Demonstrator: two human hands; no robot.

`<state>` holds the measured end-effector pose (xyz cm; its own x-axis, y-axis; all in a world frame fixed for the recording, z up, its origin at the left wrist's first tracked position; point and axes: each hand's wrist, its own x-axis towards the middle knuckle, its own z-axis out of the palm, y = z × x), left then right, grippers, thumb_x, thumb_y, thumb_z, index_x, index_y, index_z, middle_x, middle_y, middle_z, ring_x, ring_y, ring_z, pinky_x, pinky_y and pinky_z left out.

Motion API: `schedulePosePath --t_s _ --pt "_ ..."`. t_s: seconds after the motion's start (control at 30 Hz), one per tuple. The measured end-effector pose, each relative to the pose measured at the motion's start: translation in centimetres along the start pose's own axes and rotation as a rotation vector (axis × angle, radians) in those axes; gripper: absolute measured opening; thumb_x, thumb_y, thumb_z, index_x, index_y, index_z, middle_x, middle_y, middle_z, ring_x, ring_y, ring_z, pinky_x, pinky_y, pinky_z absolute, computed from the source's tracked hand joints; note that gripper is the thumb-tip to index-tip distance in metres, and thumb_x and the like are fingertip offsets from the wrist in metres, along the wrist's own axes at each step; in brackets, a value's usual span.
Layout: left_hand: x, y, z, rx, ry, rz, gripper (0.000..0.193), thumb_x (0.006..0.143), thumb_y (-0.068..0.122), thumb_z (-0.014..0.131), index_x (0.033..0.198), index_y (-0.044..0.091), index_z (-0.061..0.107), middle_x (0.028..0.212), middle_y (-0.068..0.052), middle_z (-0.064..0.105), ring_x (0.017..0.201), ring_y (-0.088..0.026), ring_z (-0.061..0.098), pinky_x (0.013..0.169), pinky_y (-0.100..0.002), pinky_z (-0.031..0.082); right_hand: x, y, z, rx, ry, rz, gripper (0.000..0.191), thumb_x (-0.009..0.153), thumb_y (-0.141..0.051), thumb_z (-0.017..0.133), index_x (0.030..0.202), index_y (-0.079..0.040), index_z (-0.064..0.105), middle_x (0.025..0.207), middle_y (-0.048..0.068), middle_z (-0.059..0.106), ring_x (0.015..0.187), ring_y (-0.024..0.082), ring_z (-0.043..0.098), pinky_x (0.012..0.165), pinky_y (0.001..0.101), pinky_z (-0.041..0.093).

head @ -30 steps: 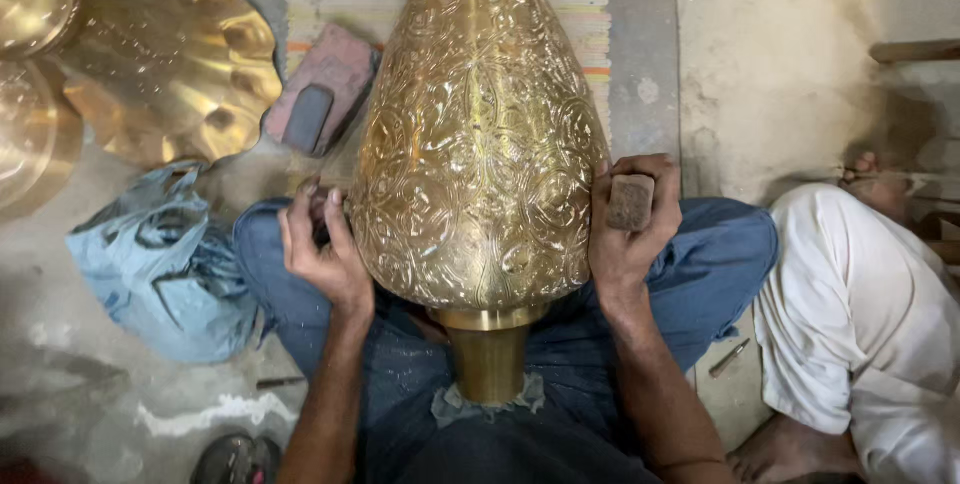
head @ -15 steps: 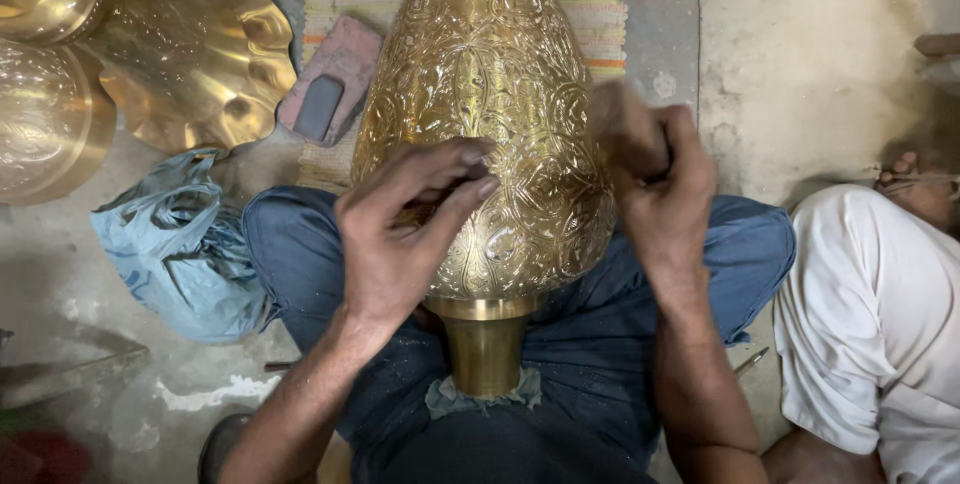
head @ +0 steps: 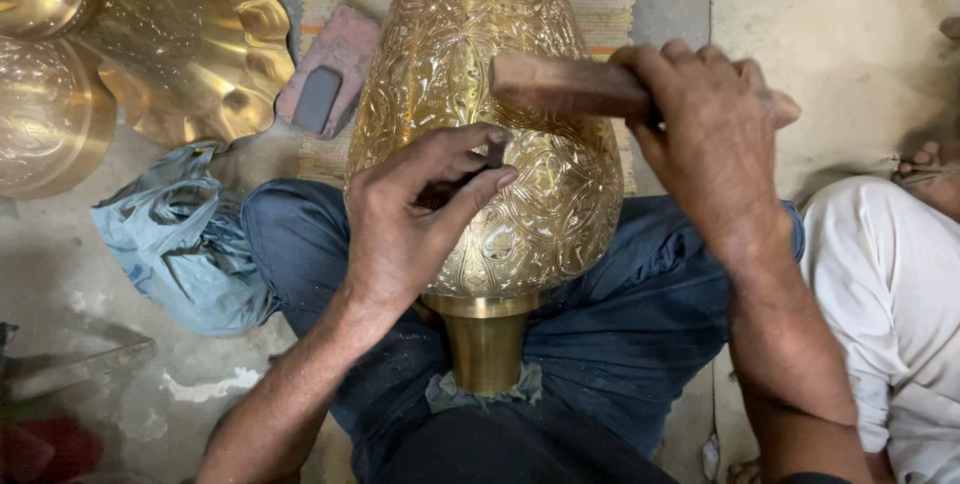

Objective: The person sits cross-legged on the floor with a large engraved brass vase resting on their lap. They hold a small steel punch against the raised pattern and repeatedly strike it with a wooden mallet, repositioning the punch around the design to work the embossed decoration.

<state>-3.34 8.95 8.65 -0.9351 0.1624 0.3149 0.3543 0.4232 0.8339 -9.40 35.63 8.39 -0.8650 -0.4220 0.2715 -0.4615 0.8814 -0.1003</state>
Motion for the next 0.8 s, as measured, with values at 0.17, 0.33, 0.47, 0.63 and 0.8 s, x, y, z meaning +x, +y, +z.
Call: schedulePosePath --t_s 0.17,0.33,0.47,0.63,0.8 --pt "0.0 0.1 -0.3 -0.004 -0.026 -0.079 0.034 0.094 0.016 0.082 0.125 0.005 0.071 0.105 -0.008 0.079 0.089 -0.014 0.080 0.072 -0.026 0.068 1.9 1.1 -1.6 0.105 -0.024 -0.026 0.034 0.095 -0.016 0.087 0.122 -0.009 0.068 0.097 0.008 0.073 0.090 0.026 0.071 0.087 0.0445 0.054" --pt "0.4 0.5 -0.5 -0.037 -0.036 -0.107 0.034 0.095 0.015 0.080 0.125 0.004 0.070 0.101 -0.008 0.080 0.087 -0.013 0.080 0.070 -0.026 0.066 3.9 0.5 -3.6 0.833 -0.002 0.109 0.035 0.101 -0.010 0.078 0.129 -0.002 0.059 0.105 0.008 0.072 0.096 0.024 0.070 0.082 0.0370 0.057" --pt "0.5 0.9 -0.7 -0.012 -0.024 -0.124 0.031 0.093 0.014 0.083 0.119 0.003 0.072 0.092 -0.007 0.079 0.081 -0.011 0.078 0.068 -0.025 0.063 4.0 0.3 -5.3 0.444 -0.116 -0.076 0.031 0.091 -0.014 0.079 0.115 -0.003 0.062 0.087 0.012 0.069 0.081 0.023 0.071 0.069 0.0356 0.054" --pt "0.8 1.2 -0.9 -0.097 -0.042 -0.170 0.033 0.094 0.012 0.081 0.123 0.002 0.071 0.091 -0.005 0.079 0.082 -0.008 0.077 0.070 -0.024 0.063 3.7 0.0 -5.6 0.397 -0.332 0.267 0.029 0.094 -0.018 0.080 0.099 0.003 0.061 0.074 0.019 0.062 0.071 0.032 0.064 0.062 0.0409 0.052" --pt "0.9 1.3 -0.8 -0.094 -0.034 -0.193 0.034 0.092 0.011 0.083 0.124 0.002 0.071 0.088 -0.005 0.077 0.077 -0.008 0.074 0.067 -0.024 0.062 3.8 -0.2 -6.1 0.292 -0.187 0.067 0.031 0.092 -0.017 0.082 0.109 -0.004 0.060 0.076 0.014 0.060 0.073 0.030 0.062 0.067 0.0433 0.050"
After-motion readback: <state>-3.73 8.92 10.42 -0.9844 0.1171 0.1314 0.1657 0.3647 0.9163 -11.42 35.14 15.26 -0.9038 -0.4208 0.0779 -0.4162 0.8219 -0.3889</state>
